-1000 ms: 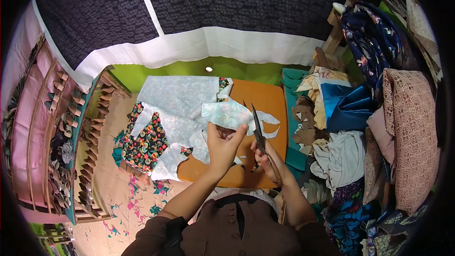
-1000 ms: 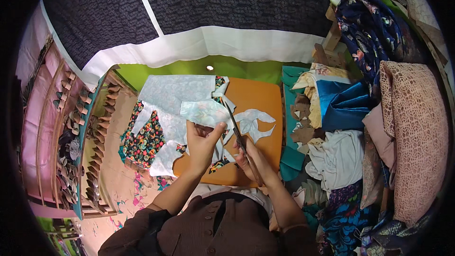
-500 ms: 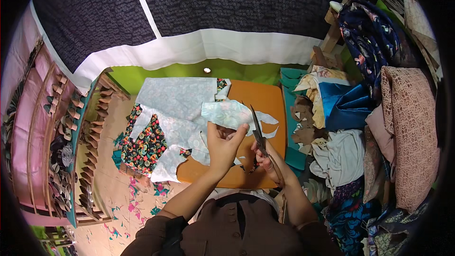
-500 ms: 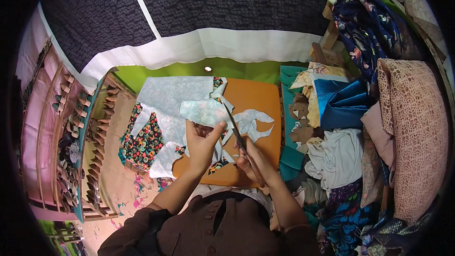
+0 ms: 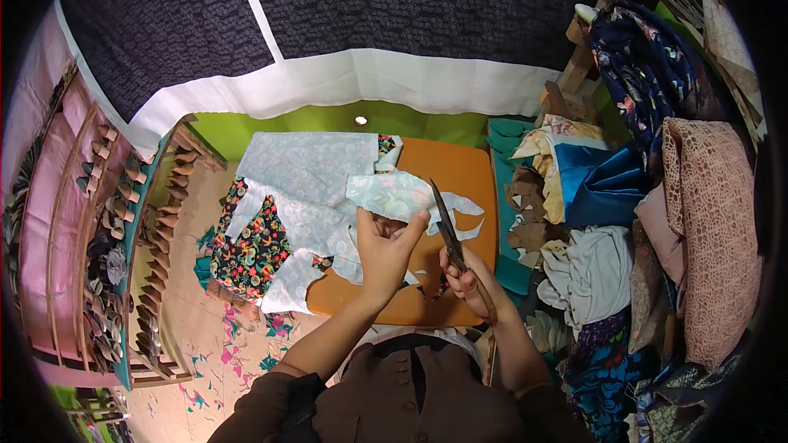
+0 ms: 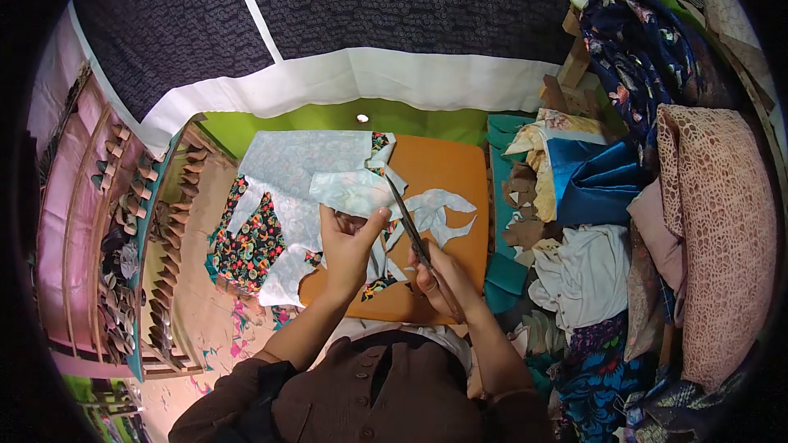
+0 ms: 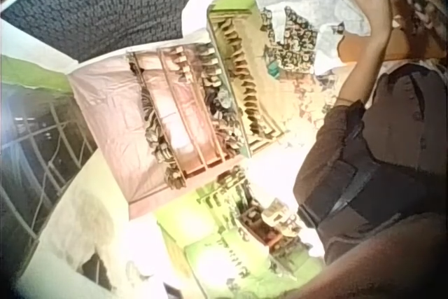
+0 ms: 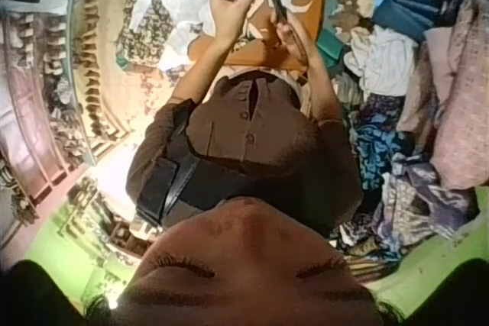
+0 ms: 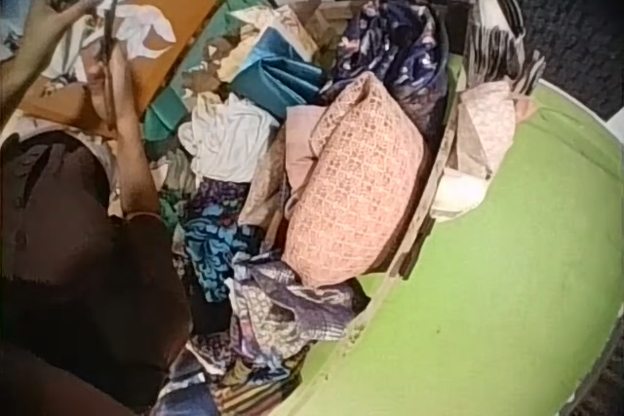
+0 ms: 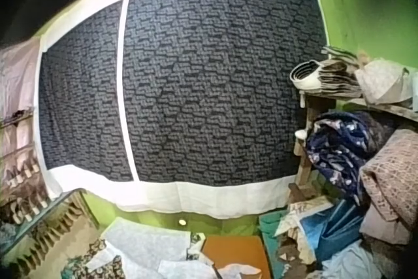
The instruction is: Cutting fabric with scissors on a table.
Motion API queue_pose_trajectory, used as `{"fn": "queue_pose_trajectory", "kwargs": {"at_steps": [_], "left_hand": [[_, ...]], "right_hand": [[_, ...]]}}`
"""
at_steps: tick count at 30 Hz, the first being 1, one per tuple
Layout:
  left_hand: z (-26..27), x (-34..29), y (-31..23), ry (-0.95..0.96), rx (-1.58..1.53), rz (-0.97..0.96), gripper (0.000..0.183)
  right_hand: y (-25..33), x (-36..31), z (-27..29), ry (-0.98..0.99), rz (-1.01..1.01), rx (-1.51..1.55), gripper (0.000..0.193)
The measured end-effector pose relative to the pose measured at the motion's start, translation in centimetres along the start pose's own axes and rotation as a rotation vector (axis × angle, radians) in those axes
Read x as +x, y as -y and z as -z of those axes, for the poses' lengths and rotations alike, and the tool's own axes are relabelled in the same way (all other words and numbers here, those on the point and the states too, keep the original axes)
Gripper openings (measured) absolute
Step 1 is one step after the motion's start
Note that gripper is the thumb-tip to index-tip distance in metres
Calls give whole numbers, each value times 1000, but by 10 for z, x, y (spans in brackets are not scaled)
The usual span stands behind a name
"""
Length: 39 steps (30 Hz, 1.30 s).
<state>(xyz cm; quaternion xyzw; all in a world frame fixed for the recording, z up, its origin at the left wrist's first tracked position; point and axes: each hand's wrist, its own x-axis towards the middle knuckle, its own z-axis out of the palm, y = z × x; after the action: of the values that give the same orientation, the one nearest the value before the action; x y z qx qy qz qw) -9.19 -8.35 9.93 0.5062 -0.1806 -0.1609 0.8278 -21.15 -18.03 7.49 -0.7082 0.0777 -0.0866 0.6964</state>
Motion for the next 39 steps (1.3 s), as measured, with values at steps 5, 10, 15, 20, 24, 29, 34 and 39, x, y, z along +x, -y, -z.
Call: {"fn": "queue_pose_trajectory", "kwargs": {"at_steps": [5,10,15,20,24,29,34,39], "left_hand": [[3,2,0,-7,37,8,37],[1,3,0,1,-4,8,39],[-1,4,3,5,-41,8,42],[-3,1,3,50,-43,30,43],[-3,0,2,35,-24,31,43],[-2,0,1,23,17,22,43],[-2,1,1,21,14,29,44],[-6,1,0,33,-18,47,45]], "right_hand": [[2,-1,0,-20,-26,-17,69],[-2,-2,1,-5,-64,75,63],[-5,-1,-3,-16,-54,89,57],[1,-1,-4,-32,-155,210,58],[-4,-1,-4,-31,17,103,62],[-4,-4,-3,-19,-36,100,70],[-3,-4,-2,5,-27,105,65],[8,-2,-8,-45,-98,147,74]]}}
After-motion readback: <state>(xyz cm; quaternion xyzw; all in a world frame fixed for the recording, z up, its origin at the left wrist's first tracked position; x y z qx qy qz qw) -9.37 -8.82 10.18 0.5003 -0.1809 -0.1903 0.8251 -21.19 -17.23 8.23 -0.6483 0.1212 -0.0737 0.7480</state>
